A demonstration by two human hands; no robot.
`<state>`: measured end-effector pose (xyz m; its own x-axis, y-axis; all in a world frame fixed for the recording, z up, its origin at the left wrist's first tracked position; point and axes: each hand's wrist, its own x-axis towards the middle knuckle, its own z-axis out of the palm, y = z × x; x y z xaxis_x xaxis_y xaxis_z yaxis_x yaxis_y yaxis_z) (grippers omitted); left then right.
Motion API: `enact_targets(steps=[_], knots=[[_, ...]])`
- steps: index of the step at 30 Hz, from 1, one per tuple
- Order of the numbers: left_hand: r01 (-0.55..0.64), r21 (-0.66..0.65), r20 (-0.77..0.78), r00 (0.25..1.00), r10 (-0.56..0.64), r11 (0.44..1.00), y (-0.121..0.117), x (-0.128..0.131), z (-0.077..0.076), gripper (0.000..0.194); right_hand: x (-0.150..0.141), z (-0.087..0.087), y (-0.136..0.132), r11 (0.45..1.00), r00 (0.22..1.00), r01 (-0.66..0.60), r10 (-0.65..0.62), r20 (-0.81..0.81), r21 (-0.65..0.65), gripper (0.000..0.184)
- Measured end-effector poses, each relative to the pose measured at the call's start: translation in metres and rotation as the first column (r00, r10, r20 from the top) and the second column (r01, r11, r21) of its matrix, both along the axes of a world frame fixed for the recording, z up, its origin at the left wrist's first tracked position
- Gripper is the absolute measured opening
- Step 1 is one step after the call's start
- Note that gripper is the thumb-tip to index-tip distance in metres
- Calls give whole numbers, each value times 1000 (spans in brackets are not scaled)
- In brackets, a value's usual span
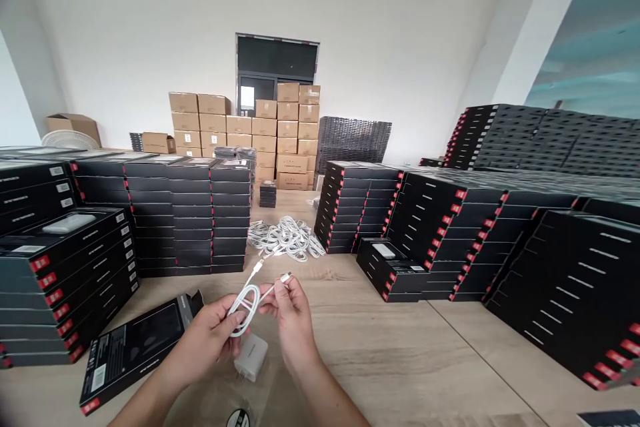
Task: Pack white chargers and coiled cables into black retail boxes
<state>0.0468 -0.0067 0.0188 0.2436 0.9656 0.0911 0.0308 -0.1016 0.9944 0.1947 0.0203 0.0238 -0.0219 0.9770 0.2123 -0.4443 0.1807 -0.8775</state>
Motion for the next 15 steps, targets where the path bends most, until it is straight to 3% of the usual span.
enact_targets(steps=[3, 6, 10, 15], knots=[[-37, 109, -107, 993, 49, 993, -3, -2, 3, 33, 0, -1, 3, 1000, 999, 29, -30, -35, -3, 26], [-44, 118, -120, 991, 59, 992, -4, -5, 4, 29, 1, 0, 3, 1000, 999, -13, 13, -36, 8, 24], [-31, -62, 41, 999, 34, 998, -1, -7, 4, 29, 6, 8, 0, 993, 985, -92, 80, 151, 70, 20], [6, -275, 304, 949, 81, 961, -2, -3, 4, 30, 10, 15, 0, 993, 975, 48, -70, 211, 105, 23]])
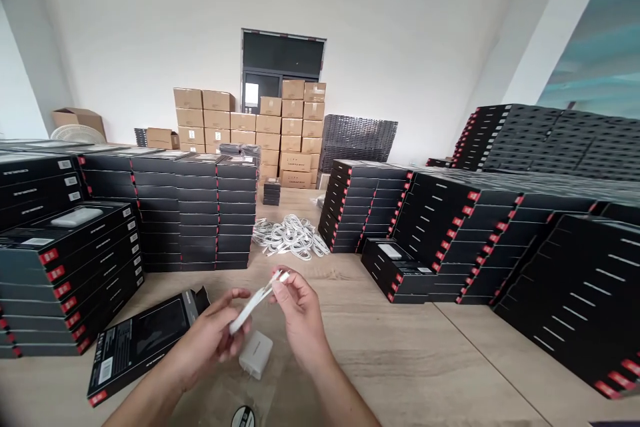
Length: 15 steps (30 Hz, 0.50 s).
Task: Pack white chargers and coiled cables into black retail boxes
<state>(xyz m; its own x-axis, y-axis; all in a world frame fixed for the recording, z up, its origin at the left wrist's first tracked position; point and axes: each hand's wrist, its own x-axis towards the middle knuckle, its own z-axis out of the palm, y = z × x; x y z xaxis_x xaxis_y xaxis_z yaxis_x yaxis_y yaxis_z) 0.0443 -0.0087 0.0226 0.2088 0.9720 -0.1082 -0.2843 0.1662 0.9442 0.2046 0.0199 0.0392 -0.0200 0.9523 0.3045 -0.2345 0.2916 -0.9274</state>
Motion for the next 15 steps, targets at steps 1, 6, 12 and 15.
enact_targets(steps=[1, 6, 12, 15], knots=[[4, -13, 81, 997, -2, 1000, -1, 1, 0, 31, 1, 0, 1, 999, 999, 39, -39, -1, -3, 24], [133, 44, 215, 967, -139, 990, -5, 4, -1, 33, 3, -1, 4, 987, 987, 162, -162, -1, 3, 25], [186, 32, 291, 938, -187, 982, -8, 6, -1, 37, 7, 0, 3, 975, 978, 209, -209, -13, 73, 25], [228, 10, 280, 934, -222, 974, -10, 6, 2, 40, 8, 1, 2, 975, 979, 202, -205, 14, 94, 26]])
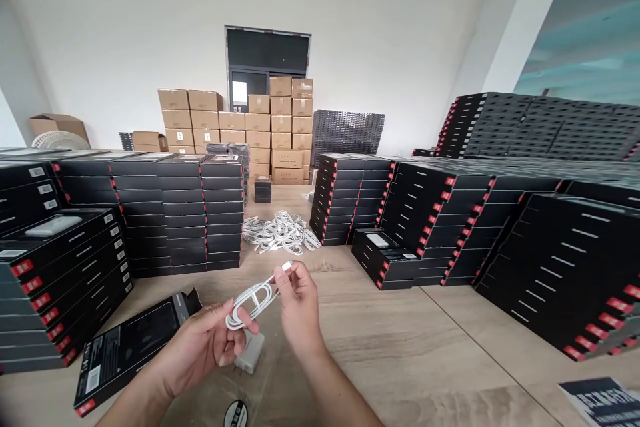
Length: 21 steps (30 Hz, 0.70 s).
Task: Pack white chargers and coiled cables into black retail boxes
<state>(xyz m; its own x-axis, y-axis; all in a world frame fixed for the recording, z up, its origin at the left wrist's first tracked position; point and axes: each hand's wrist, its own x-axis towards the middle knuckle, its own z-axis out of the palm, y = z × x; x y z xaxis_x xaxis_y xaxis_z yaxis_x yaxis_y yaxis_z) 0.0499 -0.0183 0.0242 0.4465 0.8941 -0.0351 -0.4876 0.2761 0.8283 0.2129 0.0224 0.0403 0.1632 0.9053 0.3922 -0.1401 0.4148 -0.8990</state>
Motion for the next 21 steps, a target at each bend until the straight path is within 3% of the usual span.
enact_targets(steps=[16, 21], knots=[[-15, -29, 5, 1000, 15, 999, -1, -2, -1, 39, 5, -5, 8, 995, 996, -72, 69, -49, -65, 28], [-22, -73, 7, 1000, 22, 997, 1, -3, -1, 36, 9, -3, 11, 998, 997, -69, 68, -37, -14, 29]])
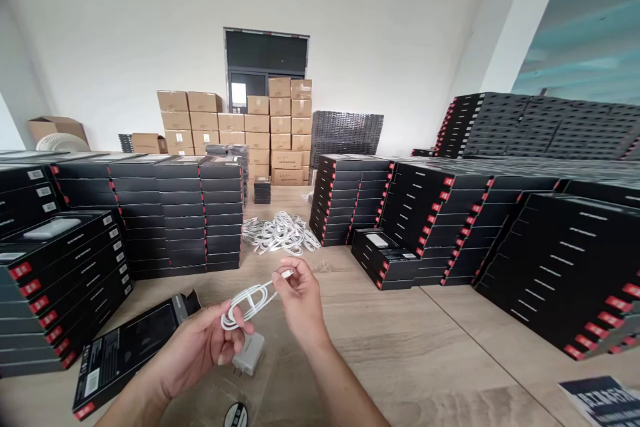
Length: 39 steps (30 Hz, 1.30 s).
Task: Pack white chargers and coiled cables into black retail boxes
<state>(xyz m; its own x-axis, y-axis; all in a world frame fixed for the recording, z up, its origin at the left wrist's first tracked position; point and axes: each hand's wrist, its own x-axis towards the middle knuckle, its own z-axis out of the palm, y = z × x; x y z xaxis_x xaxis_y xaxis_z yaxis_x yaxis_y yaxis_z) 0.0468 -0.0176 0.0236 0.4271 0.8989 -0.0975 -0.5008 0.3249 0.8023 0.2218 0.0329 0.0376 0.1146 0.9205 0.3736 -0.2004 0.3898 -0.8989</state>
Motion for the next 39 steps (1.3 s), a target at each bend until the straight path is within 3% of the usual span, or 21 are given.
enact_targets(steps=[2, 5, 7, 9, 11, 13, 15, 17, 19, 21, 27, 31, 34, 37, 39], knots=[[-30, -16, 4, 1000, 30, 999, 0, 0, 2, 35, 4, 3, -1, 999, 998, -5, 3, 68, 42, 33], [-96, -9, 7, 995, 96, 995, 0, 1, 4, 40, 12, 9, -4, 984, 930, -64, -3, 369, 169, 23], [-129, 10, -10, 992, 129, 992, 1, 2, 3, 43, 16, 14, -6, 951, 793, -124, -77, 604, 284, 11], [-168, 64, -91, 981, 173, 984, 3, 3, 0, 43, 17, 18, -9, 897, 628, -144, -243, 739, 417, 13], [-214, 138, -211, 948, 240, 967, 6, 4, -3, 45, 13, 20, -14, 848, 496, -110, -405, 768, 519, 17], [-250, 180, -287, 912, 294, 951, 8, 4, -5, 46, 7, 19, -20, 854, 446, -47, -446, 776, 518, 19], [-265, 163, -288, 909, 302, 950, 8, 4, -4, 44, -1, 17, -26, 919, 514, 0, -337, 789, 393, 17], [-259, 122, -254, 925, 283, 958, 8, 4, -2, 41, -9, 14, -29, 974, 658, 7, -176, 732, 228, 14], [-239, 93, -234, 938, 255, 966, 6, 4, 1, 39, -14, 11, -30, 996, 789, -21, -38, 613, 89, 15], [-214, 90, -224, 947, 229, 973, 4, 5, 3, 38, -18, 10, -30, 998, 867, -64, 60, 495, -7, 19], [-198, 107, -175, 961, 215, 974, 2, 7, 4, 38, -23, 14, -27, 976, 937, -167, 202, 286, -142, 26], [-193, 105, -92, 975, 202, 976, 2, 8, 2, 38, -23, 17, -29, 895, 929, -302, 354, 110, -329, 30], [-162, 107, -63, 984, 169, 981, 1, 10, 1, 37, -24, 15, -31, 910, 916, -288, 353, 193, -298, 26], [-150, 115, -87, 983, 160, 982, -2, 14, 0, 31, -28, 7, -34, 988, 899, -118, 149, 412, -101, 19], [-161, 163, -117, 977, 181, 973, -2, 15, 0, 28, -29, 3, -34, 999, 882, -23, -1, 471, 45, 9]])
